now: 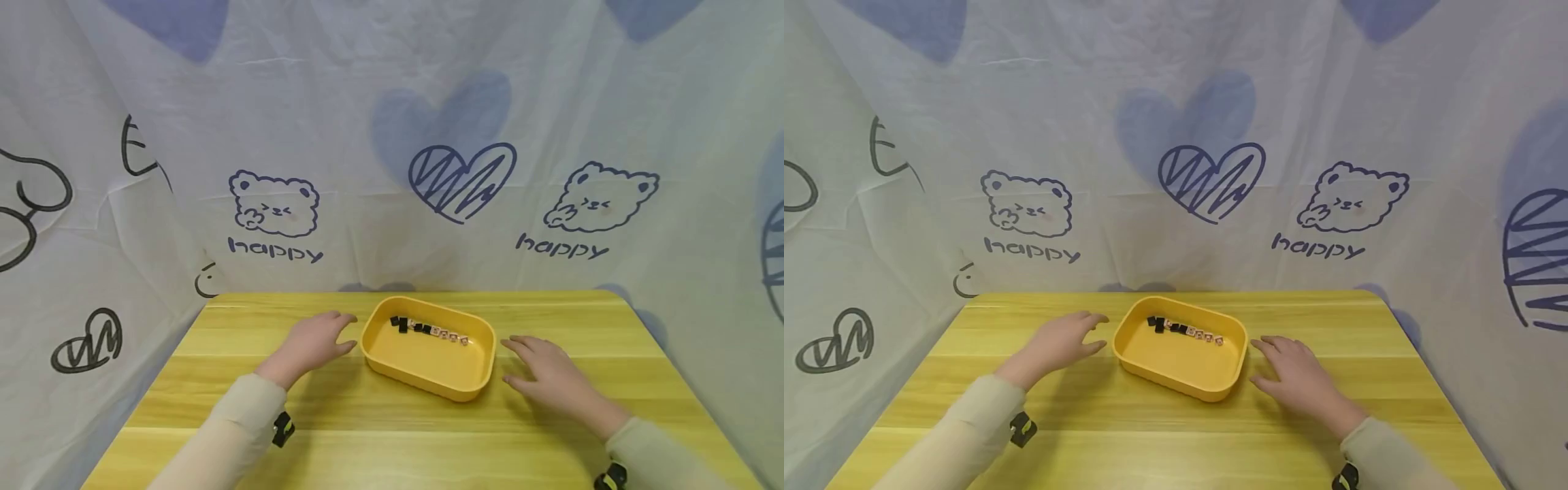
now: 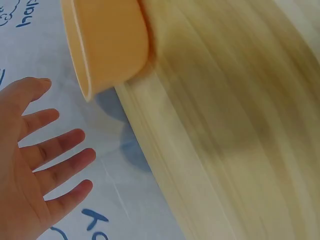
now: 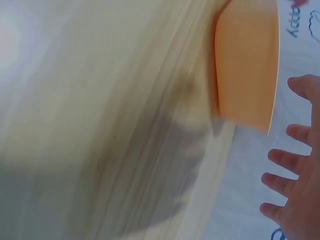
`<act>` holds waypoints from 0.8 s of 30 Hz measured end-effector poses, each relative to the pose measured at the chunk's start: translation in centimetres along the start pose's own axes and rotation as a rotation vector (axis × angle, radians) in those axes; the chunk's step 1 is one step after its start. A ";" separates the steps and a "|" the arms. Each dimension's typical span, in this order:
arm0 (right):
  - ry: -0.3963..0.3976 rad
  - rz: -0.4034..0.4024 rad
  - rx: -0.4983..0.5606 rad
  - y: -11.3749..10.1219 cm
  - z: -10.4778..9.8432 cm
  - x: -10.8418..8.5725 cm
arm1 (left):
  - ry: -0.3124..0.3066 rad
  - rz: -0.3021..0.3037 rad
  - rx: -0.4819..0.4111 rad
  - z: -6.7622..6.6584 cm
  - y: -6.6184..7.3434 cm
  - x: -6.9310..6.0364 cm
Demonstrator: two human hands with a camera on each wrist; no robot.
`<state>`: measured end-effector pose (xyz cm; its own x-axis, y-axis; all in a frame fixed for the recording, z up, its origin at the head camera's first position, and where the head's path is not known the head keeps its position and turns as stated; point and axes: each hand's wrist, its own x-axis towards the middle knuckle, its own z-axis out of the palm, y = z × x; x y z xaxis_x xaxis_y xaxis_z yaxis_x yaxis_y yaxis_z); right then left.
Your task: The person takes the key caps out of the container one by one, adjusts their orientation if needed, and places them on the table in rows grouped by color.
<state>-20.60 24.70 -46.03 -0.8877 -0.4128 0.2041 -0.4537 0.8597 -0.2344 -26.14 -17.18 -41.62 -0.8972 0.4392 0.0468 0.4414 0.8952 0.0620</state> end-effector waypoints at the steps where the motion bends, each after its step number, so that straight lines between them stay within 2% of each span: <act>1: -0.001 -0.001 0.004 -0.3 0.1 0.1 | -0.007 0.002 -0.015 -0.2 0.2 0.3; 4: -0.012 0.011 0.019 -1.0 0.5 0.2 | -0.037 0.014 -0.040 -0.6 0.9 1.1; 14: -0.083 0.111 0.102 -1.9 1.6 0.0 | -0.137 0.115 -0.112 -1.0 3.9 4.3; 21: -0.121 0.167 0.279 -2.2 2.4 -0.2 | -0.213 0.172 -0.102 -0.8 5.2 6.5; 24: -0.135 0.187 0.353 -2.3 2.7 -0.4 | -0.244 0.185 -0.125 -0.7 5.7 7.5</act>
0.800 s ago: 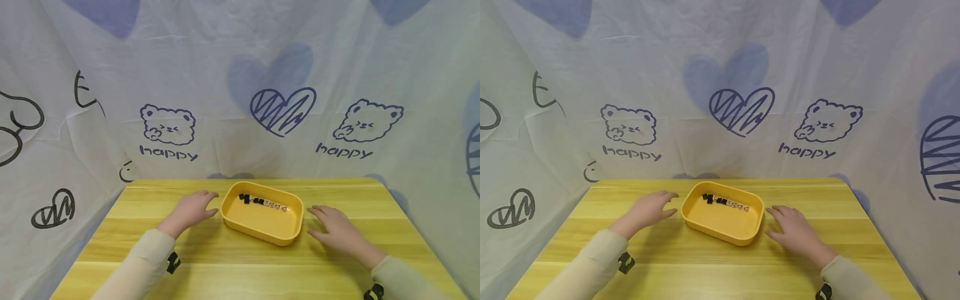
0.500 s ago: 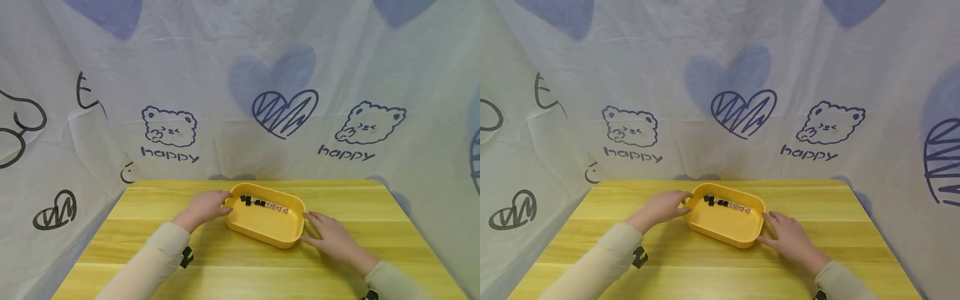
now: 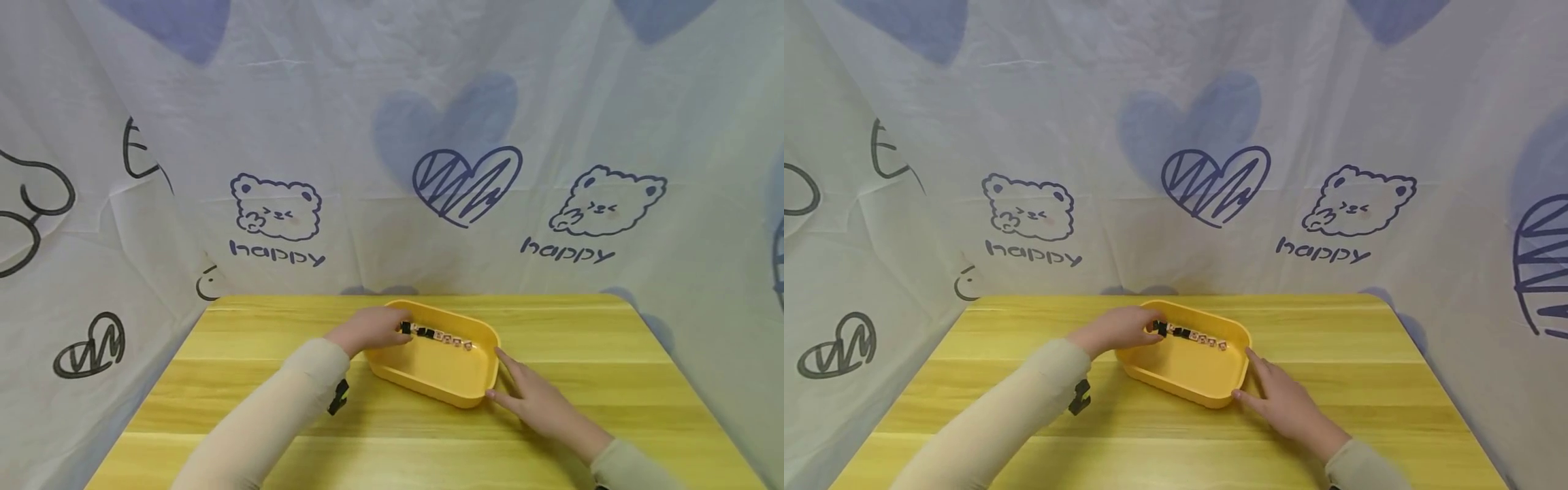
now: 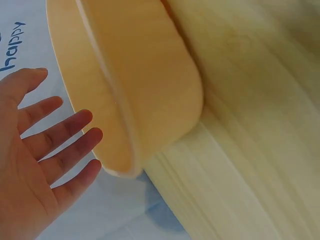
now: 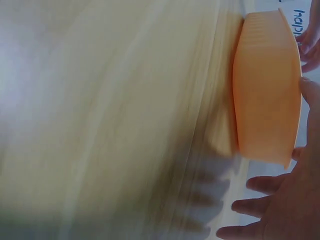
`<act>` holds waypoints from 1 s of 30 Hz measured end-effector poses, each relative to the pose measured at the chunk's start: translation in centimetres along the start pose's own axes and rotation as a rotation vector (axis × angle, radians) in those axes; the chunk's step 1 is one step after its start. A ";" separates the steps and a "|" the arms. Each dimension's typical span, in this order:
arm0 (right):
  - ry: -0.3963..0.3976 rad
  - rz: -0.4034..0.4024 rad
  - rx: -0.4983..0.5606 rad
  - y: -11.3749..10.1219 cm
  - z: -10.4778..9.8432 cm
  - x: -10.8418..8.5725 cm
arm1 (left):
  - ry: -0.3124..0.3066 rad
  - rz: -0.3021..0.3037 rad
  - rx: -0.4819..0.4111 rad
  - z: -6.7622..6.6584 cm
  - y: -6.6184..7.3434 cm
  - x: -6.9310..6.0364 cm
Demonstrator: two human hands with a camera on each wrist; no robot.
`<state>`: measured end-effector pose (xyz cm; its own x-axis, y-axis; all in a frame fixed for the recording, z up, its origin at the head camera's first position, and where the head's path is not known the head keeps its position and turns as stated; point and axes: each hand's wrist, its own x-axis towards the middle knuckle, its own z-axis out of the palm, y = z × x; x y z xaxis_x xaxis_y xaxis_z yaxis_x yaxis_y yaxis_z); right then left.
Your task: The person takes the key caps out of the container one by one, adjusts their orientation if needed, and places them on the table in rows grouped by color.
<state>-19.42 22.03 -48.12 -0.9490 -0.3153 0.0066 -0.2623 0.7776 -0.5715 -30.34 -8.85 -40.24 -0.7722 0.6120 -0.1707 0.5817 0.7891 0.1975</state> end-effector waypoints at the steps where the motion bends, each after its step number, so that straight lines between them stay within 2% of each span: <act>1: -0.003 0.006 0.015 0.0 0.1 0.0 | -0.008 0.004 -0.003 0.0 0.1 0.4; 9: -0.042 0.102 0.073 -0.2 0.3 -0.2 | -0.084 0.080 -0.029 -0.2 1.2 3.4; 21: -0.046 0.132 0.069 -0.3 0.1 -0.2 | -0.160 0.214 0.094 1.4 4.4 7.4; 30: -0.046 0.136 0.098 -0.4 0.0 -0.1 | -0.222 0.300 0.207 1.9 5.8 9.6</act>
<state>-19.19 21.74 -47.84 -0.9649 -0.2375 -0.1124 -0.1121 0.7589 -0.6415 -33.87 1.74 -42.53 -0.5004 0.7947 -0.3435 0.8287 0.5546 0.0758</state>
